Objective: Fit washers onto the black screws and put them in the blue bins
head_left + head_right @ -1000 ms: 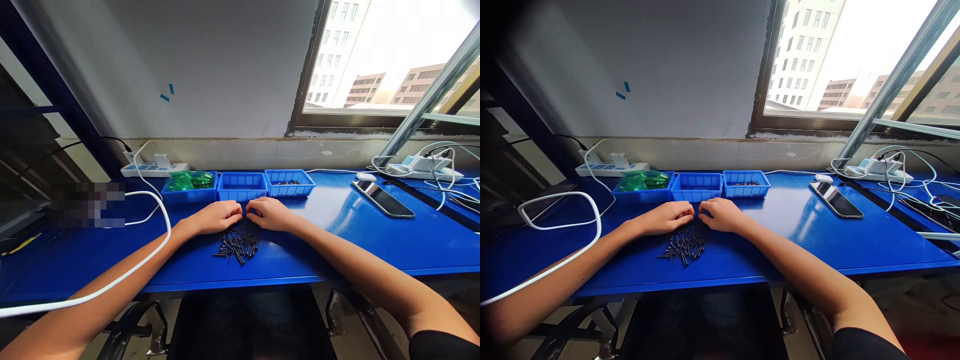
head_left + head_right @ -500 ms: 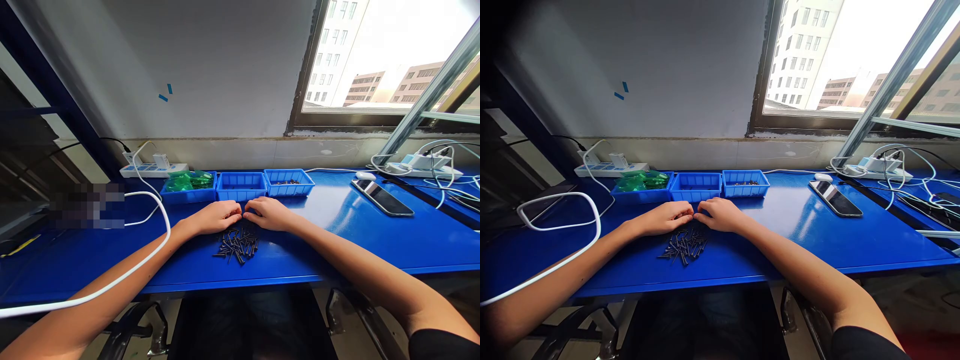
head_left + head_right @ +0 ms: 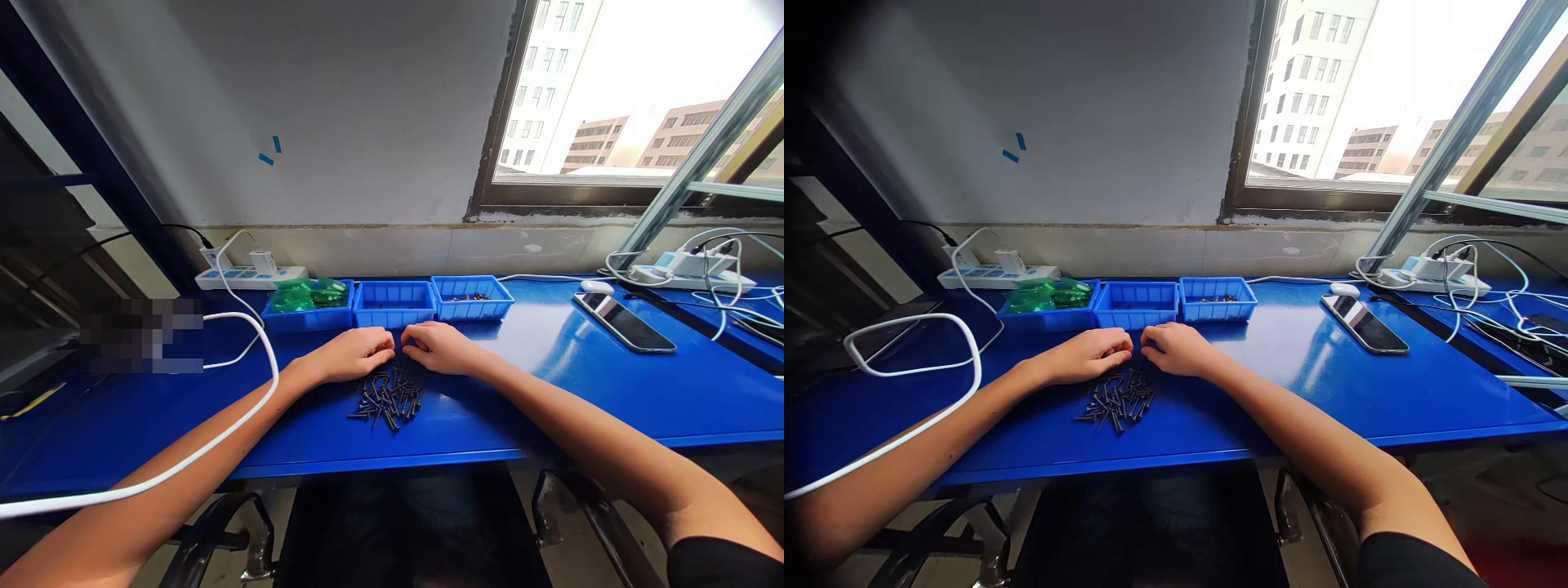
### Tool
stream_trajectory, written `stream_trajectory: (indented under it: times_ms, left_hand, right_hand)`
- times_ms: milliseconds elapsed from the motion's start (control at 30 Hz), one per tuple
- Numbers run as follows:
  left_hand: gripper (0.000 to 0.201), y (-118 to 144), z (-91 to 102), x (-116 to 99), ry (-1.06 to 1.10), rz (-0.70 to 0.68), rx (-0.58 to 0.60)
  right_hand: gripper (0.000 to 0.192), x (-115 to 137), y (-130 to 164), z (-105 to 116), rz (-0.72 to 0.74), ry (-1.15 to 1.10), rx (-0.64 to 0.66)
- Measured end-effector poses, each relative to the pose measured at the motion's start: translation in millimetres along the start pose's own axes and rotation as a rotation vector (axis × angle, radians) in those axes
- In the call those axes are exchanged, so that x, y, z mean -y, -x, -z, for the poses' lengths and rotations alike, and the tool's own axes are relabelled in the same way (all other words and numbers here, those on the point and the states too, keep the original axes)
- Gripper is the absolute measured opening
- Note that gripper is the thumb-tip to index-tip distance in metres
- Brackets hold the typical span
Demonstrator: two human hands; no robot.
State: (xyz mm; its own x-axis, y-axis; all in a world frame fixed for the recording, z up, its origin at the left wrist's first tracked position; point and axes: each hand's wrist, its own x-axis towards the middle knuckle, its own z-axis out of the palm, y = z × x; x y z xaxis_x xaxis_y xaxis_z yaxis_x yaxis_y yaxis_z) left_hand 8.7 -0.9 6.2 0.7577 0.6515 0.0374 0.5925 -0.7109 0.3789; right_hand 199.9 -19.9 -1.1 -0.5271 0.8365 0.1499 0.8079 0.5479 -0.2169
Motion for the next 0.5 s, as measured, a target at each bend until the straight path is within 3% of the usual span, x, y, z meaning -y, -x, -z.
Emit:
stream_trajectory:
  times_ms: [500]
  left_hand:
    - [0.02, 0.3, 0.3, 0.2, 0.0, -0.001, -0.006]
  right_hand:
    - [0.01, 2.1, -0.9, 0.0, -0.075, -0.119, -0.045]
